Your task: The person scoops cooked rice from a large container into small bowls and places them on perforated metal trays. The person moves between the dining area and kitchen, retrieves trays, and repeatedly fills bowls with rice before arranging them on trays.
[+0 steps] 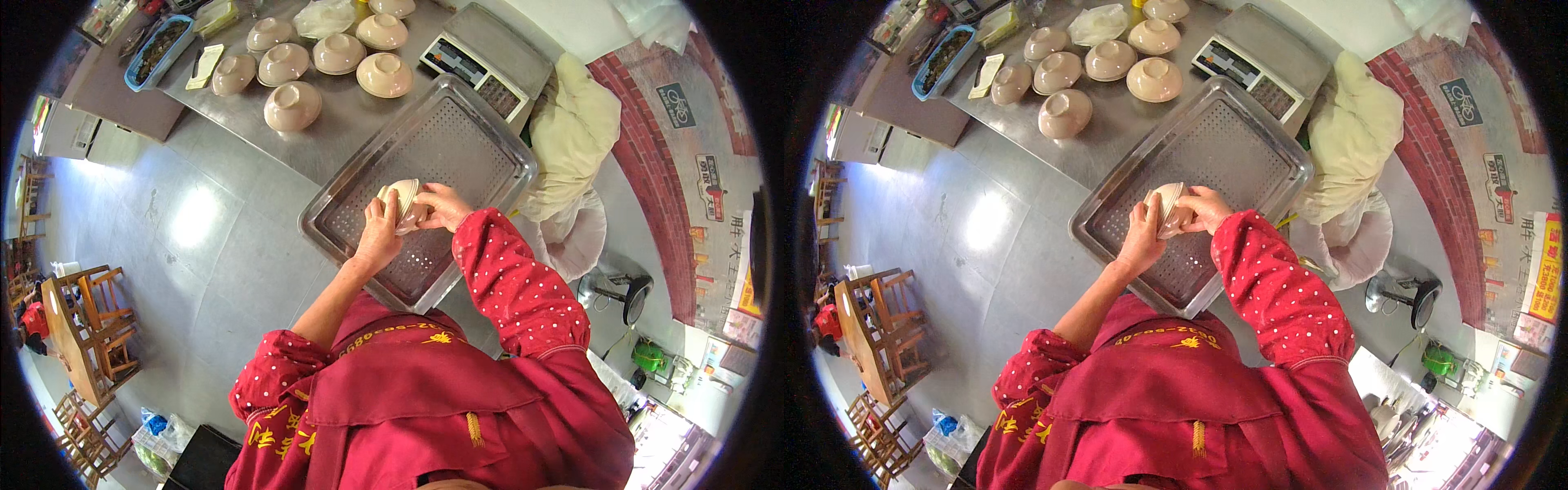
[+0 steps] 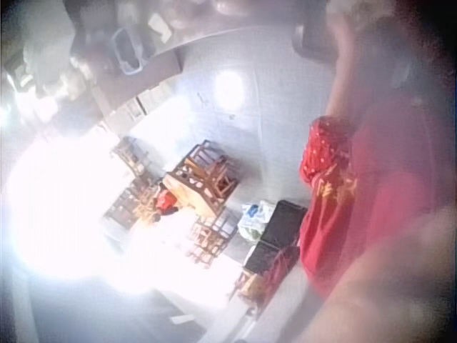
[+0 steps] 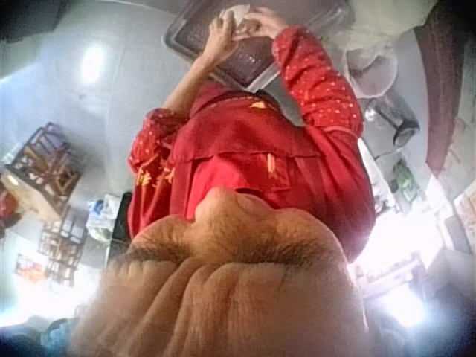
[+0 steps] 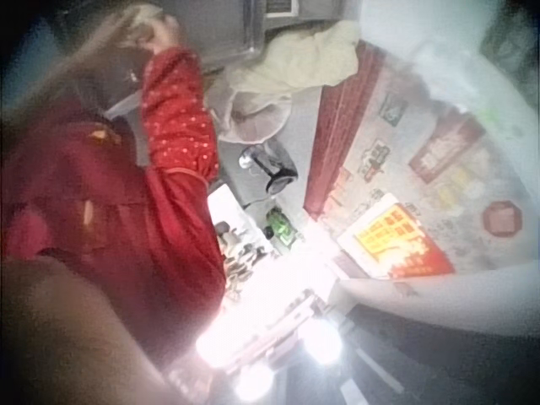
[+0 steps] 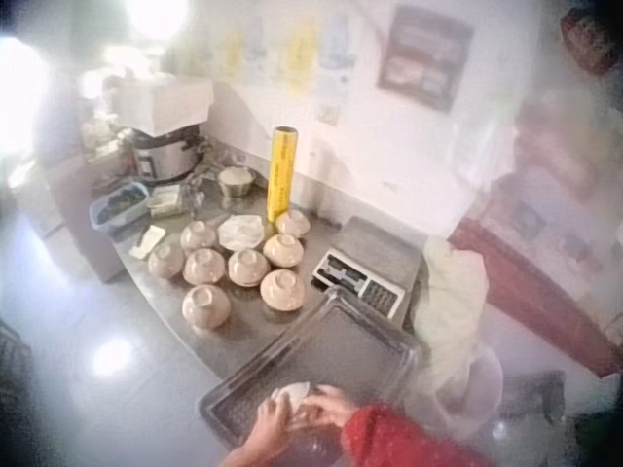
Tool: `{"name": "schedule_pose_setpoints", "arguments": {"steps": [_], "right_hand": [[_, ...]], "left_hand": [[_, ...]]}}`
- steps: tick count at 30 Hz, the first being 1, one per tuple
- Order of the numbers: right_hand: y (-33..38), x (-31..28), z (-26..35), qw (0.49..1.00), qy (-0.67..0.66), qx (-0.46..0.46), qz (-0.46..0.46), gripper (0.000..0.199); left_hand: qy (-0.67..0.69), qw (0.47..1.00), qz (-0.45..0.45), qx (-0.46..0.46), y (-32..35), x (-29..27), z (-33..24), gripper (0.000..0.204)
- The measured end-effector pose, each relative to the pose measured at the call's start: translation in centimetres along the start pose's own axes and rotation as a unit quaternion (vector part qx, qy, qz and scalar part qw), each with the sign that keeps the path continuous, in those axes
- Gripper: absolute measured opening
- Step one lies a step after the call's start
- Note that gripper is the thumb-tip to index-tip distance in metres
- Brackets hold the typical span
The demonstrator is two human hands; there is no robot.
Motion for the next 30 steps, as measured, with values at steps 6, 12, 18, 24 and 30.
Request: {"name": "schedule_pose_setpoints", "arguments": {"steps": [6, 12, 18, 24, 30], "right_hand": [[0.2, -0.5, 0.4, 0.996, 0.037, 0.011, -0.084, 0.061], [0.1, -0.5, 0.2, 0.989, 0.047, 0.049, -0.129, 0.07], [1.0, -0.2, 0.5, 0.989, 0.019, 0.061, -0.136, 0.062], [2.0, 0.0, 0.6, 0.986, 0.031, 0.07, -0.147, 0.056], [1.4, -0.6, -0.5, 0.989, -0.016, 0.075, -0.126, 0.056]], "left_hand": [[0.016, 0.999, 0.024, -0.024, -0.6, -0.1, 0.1, 0.091], [0.033, 0.999, 0.038, -0.013, -0.9, -1.0, -0.2, 0.09], [0.054, 0.997, 0.058, 0.009, -1.7, -1.5, -0.6, 0.087], [0.057, 0.993, 0.099, 0.015, -2.2, -1.4, -0.2, 0.088], [0.071, 0.993, 0.077, 0.057, -2.7, -1.7, 0.1, 0.086]]}}
Point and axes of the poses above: each hand's wrist, its own y-axis away from the middle knuckle, its own x-axis out of the palm, z = x × y, the point moved 9 cm from there along -y, towards the middle knuckle, and after that the axes turned 6 degrees about y, right-handed, at the moved point
